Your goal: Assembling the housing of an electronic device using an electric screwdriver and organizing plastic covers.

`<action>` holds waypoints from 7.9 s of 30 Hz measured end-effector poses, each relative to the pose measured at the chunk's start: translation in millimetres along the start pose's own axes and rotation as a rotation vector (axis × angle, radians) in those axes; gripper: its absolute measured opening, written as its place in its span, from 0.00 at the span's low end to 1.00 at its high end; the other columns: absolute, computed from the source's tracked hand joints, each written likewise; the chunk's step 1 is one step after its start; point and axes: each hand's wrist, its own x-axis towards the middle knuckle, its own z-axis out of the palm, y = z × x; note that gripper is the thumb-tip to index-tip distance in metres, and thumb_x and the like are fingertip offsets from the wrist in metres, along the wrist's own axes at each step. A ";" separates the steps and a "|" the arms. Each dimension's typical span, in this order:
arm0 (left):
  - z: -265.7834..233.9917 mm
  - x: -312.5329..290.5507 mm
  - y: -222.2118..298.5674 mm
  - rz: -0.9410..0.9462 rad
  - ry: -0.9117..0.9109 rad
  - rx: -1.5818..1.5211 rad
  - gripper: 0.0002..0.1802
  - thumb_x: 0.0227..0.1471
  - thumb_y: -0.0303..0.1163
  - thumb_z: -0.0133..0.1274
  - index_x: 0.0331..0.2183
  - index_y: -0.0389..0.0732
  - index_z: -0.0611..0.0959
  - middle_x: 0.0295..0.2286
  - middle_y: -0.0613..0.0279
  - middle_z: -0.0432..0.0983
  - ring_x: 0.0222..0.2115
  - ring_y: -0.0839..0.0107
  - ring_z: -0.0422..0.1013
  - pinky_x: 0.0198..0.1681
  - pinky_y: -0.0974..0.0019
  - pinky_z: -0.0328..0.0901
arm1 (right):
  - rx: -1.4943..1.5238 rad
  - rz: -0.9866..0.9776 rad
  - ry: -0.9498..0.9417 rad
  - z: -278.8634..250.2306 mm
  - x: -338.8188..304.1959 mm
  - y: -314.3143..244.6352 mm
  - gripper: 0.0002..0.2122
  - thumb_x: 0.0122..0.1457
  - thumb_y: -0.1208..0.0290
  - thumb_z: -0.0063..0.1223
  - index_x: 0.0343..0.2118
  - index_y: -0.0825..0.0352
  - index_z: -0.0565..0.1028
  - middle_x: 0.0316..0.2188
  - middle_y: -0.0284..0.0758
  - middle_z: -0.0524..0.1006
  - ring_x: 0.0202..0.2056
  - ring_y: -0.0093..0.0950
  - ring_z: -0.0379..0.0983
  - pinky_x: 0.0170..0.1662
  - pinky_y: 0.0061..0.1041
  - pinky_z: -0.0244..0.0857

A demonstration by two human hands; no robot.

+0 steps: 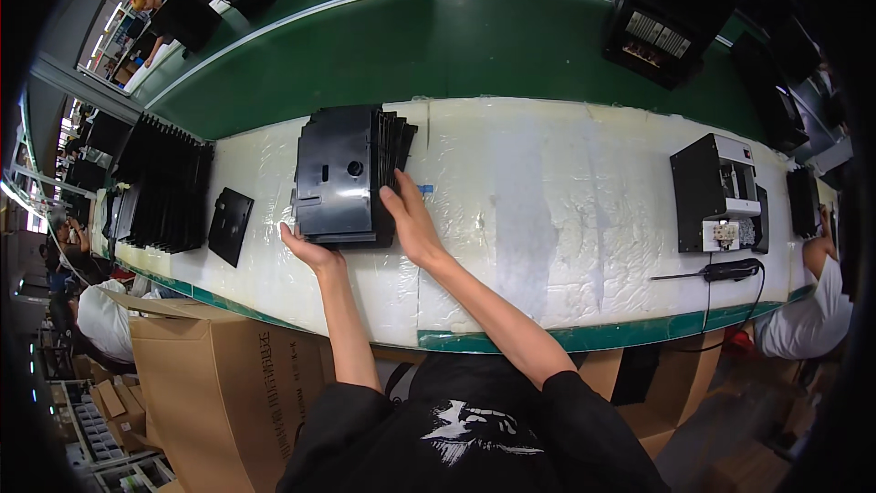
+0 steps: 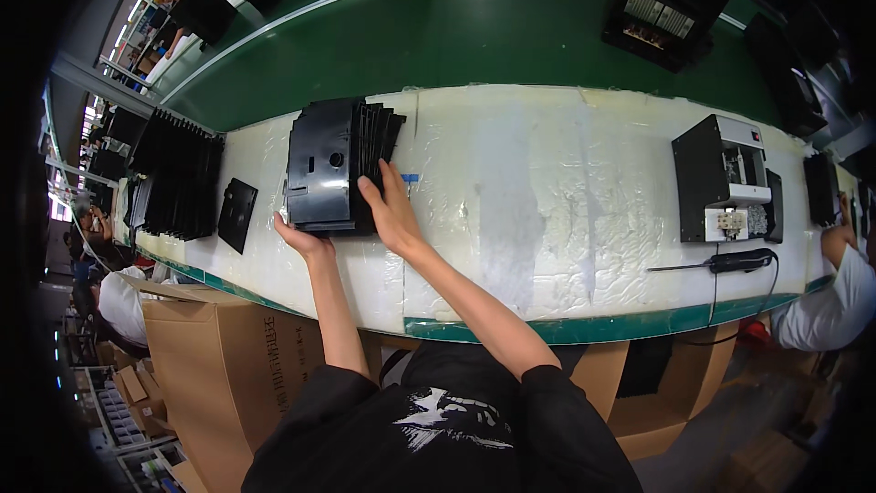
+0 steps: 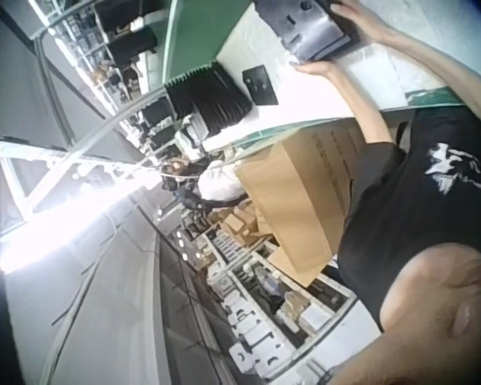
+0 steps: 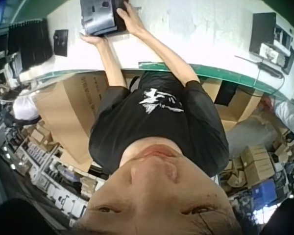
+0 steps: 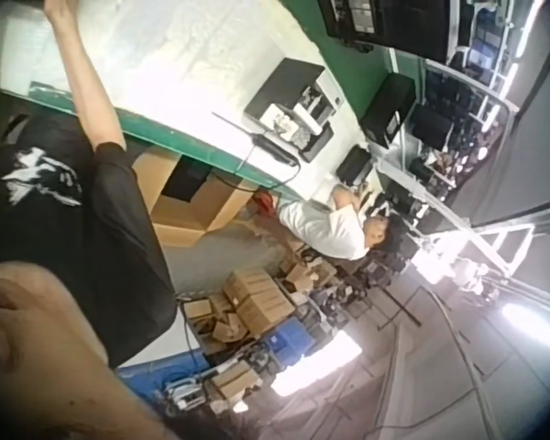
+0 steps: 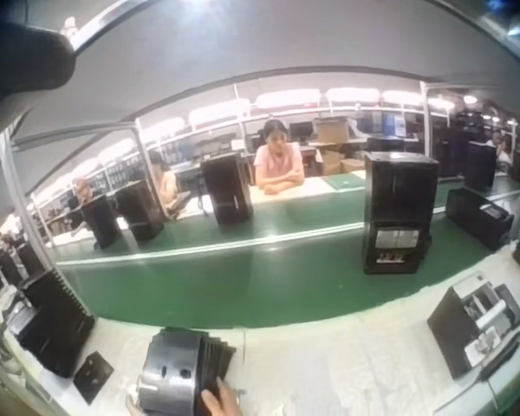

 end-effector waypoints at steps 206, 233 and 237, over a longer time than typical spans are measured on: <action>137.1 -207.0 -64.6 -0.085 -1.048 0.588 0.51 0.37 0.31 0.63 0.57 0.33 0.50 0.51 0.47 0.58 0.52 0.63 0.58 0.54 0.65 0.54 | 0.332 -0.097 0.426 -219.3 -133.7 -57.8 0.29 0.39 0.80 0.63 0.47 0.72 0.62 0.39 0.37 0.71 0.40 0.25 0.70 0.45 0.25 0.65; 83.2 -142.8 -7.4 -0.165 -0.870 0.473 0.41 0.36 0.37 0.65 0.49 0.31 0.62 0.41 0.53 0.68 0.43 0.68 0.66 0.46 0.67 0.61 | -0.004 0.002 0.155 -146.8 -97.4 -90.8 0.25 0.47 0.70 0.60 0.47 0.72 0.62 0.39 0.39 0.71 0.40 0.25 0.68 0.44 0.22 0.63; 64.0 -125.0 39.3 -0.273 -0.721 0.475 0.39 0.38 0.35 0.64 0.49 0.31 0.64 0.42 0.54 0.68 0.43 0.68 0.66 0.47 0.68 0.60 | 0.101 0.024 -0.183 -123.3 -93.6 -100.7 0.33 0.49 0.71 0.54 0.55 0.73 0.51 0.47 0.43 0.66 0.47 0.29 0.64 0.49 0.24 0.58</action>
